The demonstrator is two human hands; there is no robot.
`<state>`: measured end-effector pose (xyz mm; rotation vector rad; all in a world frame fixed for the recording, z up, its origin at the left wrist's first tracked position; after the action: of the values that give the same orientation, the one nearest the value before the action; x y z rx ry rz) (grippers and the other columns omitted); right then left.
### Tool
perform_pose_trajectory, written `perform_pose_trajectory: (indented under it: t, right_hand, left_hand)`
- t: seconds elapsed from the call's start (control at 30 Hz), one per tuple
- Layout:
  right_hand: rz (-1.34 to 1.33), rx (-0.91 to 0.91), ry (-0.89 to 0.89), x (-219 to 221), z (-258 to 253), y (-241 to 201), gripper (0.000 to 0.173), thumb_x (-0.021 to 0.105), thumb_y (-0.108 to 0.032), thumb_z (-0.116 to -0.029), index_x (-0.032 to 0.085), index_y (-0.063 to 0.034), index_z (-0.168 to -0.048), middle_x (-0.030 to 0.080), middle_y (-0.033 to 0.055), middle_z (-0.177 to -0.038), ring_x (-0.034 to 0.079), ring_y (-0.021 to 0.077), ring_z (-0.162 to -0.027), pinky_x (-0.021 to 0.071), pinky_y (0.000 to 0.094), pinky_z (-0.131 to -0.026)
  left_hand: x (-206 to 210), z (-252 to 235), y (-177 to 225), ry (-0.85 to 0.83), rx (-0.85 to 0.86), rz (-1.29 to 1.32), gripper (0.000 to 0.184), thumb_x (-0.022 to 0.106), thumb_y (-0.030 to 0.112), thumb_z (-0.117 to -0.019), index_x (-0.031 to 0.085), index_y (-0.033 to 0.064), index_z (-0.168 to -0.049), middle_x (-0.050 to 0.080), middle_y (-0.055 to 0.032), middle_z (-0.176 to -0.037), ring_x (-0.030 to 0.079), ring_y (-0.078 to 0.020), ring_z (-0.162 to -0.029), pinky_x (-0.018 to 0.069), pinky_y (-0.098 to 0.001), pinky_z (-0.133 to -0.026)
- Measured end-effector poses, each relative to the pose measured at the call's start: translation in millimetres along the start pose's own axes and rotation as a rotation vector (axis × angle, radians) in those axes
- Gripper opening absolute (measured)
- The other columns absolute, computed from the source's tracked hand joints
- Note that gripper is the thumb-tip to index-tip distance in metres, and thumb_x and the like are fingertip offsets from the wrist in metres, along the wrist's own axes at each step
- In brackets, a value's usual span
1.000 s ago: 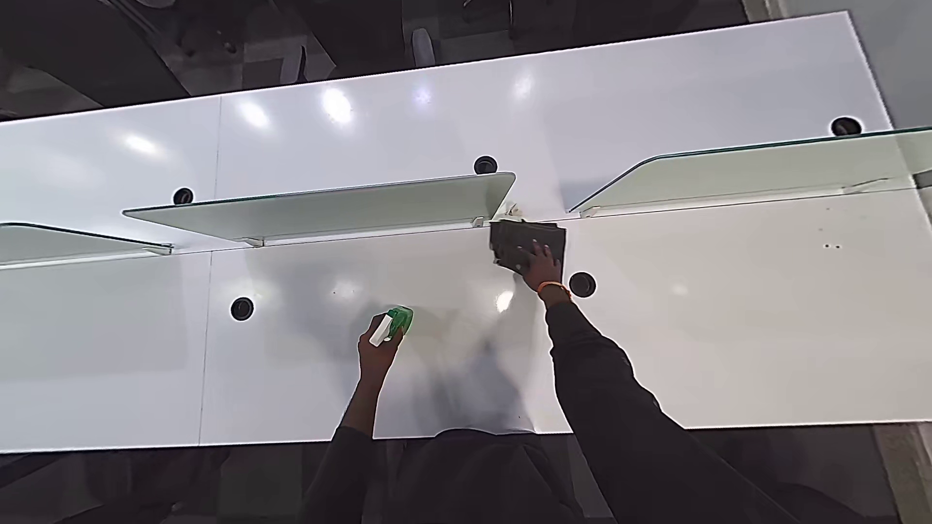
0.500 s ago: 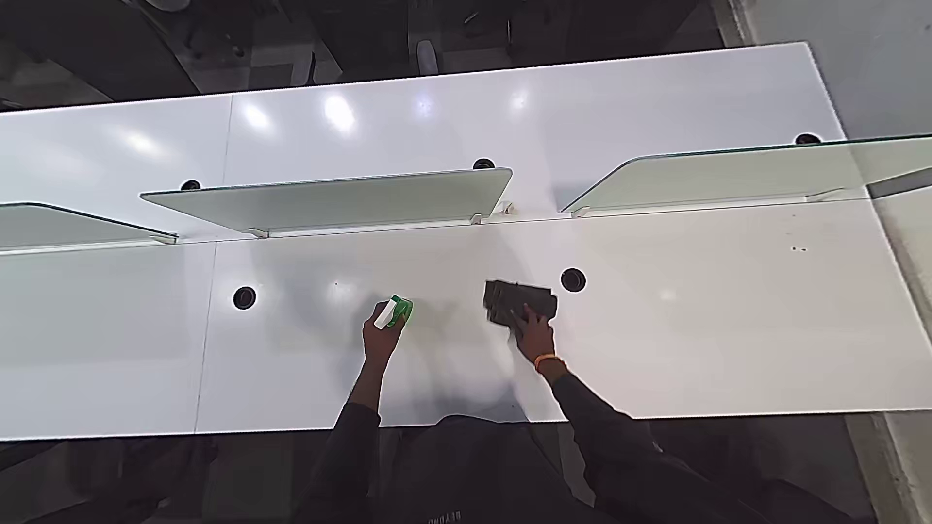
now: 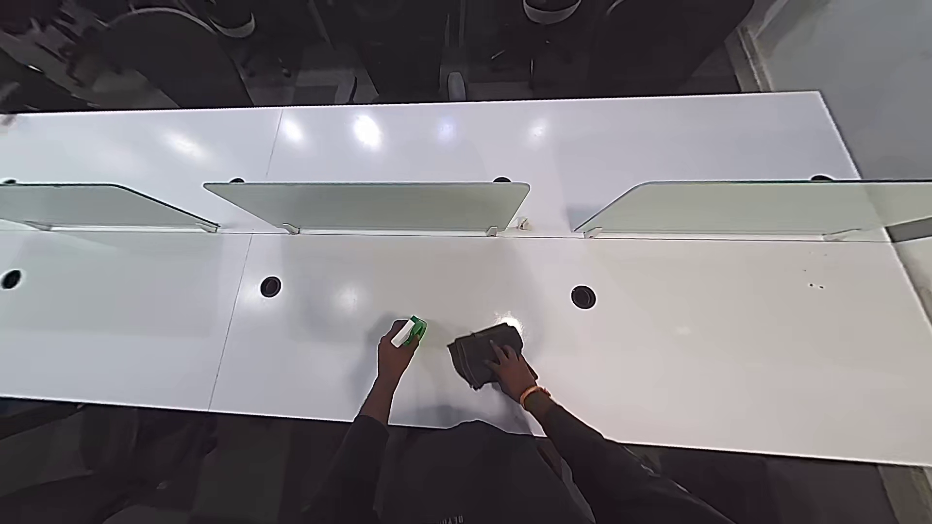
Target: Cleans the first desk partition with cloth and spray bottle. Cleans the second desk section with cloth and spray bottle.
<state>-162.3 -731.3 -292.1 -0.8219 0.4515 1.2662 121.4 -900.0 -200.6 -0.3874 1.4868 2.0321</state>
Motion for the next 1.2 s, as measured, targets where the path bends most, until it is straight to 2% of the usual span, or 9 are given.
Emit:
perform_pose_trajectory:
  t: [0.13,0.23,0.33,0.47,0.6,0.7,0.9,1.07,1.2]
  right_hand:
    - [-0.014,0.105,0.073,-56,-56,10,0.067,0.066,-0.012,-0.0928,0.049,-0.033,-0.154,0.022,0.0141,-0.171,0.027,0.0526,-0.15,0.0414,0.0731,-0.103]
    - [-0.033,0.173,0.106,-92,-83,6,0.09,0.071,-0.004,-0.0842,0.036,-0.0358,-0.161,0.032,0.0208,-0.166,0.039,0.0566,-0.141,0.0501,0.0729,-0.091]
    - [-0.023,0.179,0.102,-100,-87,-6,0.097,0.072,0.002,-0.0778,0.036,-0.035,-0.16,0.039,0.0291,-0.157,0.048,0.0585,-0.131,0.0537,0.0706,-0.084]
    - [-0.076,0.114,0.06,-69,-57,-44,0.076,0.07,0.001,-0.0828,0.053,-0.0262,-0.152,0.039,0.0296,-0.157,0.048,0.058,-0.131,0.0524,0.0722,-0.087]
    - [-0.011,-0.163,-0.039,-5,-10,-100,0.061,0.072,-0.003,-0.085,0.063,-0.0224,-0.142,0.044,0.0261,-0.155,0.046,0.0567,-0.133,0.0495,0.0743,-0.093]
    - [0.133,-0.317,-0.152,36,13,-109,0.055,0.071,-0.004,-0.086,0.066,-0.0238,-0.137,0.041,0.0188,-0.16,0.045,0.051,-0.136,0.0478,0.0693,-0.097]
    - [0.091,-0.183,-0.091,25,32,-4,0.056,0.074,-0.008,-0.0843,0.068,-0.0283,-0.136,0.041,0.0106,-0.163,0.043,0.0482,-0.14,0.0474,0.0687,-0.1]
    - [-0.038,0.265,0.11,-18,55,120,0.064,0.072,-0.006,-0.081,0.065,-0.0258,-0.141,0.047,0.023,-0.153,0.047,0.0499,-0.136,0.0518,0.0648,-0.097]
    - [-0.075,0.39,0.098,-22,68,153,0.064,0.07,-0.016,-0.0877,0.057,-0.0301,-0.149,0.045,0.0264,-0.153,0.052,0.0475,-0.131,0.0529,0.0618,-0.097]
  left_hand:
    - [-2,22,-9,0.004,0.014,0.015,0.045,0.082,0.023,-0.0835,0.07,0.0122,-0.126,0.077,-0.0046,-0.114,0.073,-0.0134,-0.105,0.0594,-0.0423,-0.098]
    - [-4,35,-20,0.015,-0.002,-0.015,0.046,0.081,0.025,-0.083,0.07,0.0139,-0.126,0.077,-0.0047,-0.112,0.073,-0.0148,-0.103,0.0596,-0.0444,-0.096]
    - [-3,47,-26,0.026,-0.018,-0.008,0.048,0.082,0.025,-0.0829,0.069,0.0145,-0.128,0.077,-0.0043,-0.113,0.073,-0.0139,-0.104,0.0595,-0.0437,-0.097]
    - [-5,59,-32,0.044,-0.039,0.009,0.049,0.081,0.026,-0.0836,0.069,0.0145,-0.13,0.077,-0.0053,-0.115,0.073,-0.0152,-0.106,0.0587,-0.0451,-0.099]
    - [-5,60,-30,0.068,-0.063,-0.011,0.051,0.082,0.03,-0.0835,0.069,0.0173,-0.131,0.077,-0.0054,-0.114,0.074,-0.0171,-0.106,0.0583,-0.0477,-0.099]
    - [-4,61,-32,0.058,-0.092,-0.031,0.051,0.081,0.032,-0.083,0.069,0.0198,-0.131,0.077,-0.0062,-0.114,0.074,-0.0192,-0.106,0.0579,-0.05,-0.098]
    - [-4,61,-36,0.058,-0.138,-0.02,0.058,0.083,0.032,-0.0823,0.066,0.0192,-0.136,0.076,-0.009,-0.118,0.072,-0.022,-0.111,0.0561,-0.0511,-0.102]
    - [-4,70,-37,0.086,-0.155,0.001,0.058,0.084,0.031,-0.0829,0.066,0.016,-0.137,0.076,-0.0111,-0.117,0.073,-0.0224,-0.111,0.0557,-0.0494,-0.103]
    - [-6,78,-39,0.11,-0.158,0.015,0.059,0.085,0.029,-0.0823,0.066,0.014,-0.136,0.076,-0.0124,-0.117,0.073,-0.0235,-0.11,0.056,-0.05,-0.102]
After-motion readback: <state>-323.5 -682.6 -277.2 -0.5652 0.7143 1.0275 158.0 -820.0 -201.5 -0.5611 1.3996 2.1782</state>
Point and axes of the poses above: each hand's wrist, its own z-axis away from the middle knuckle, its own x-axis out of the palm, y = z × x, the point moved 7 cm from there along -z, towards the middle knuckle
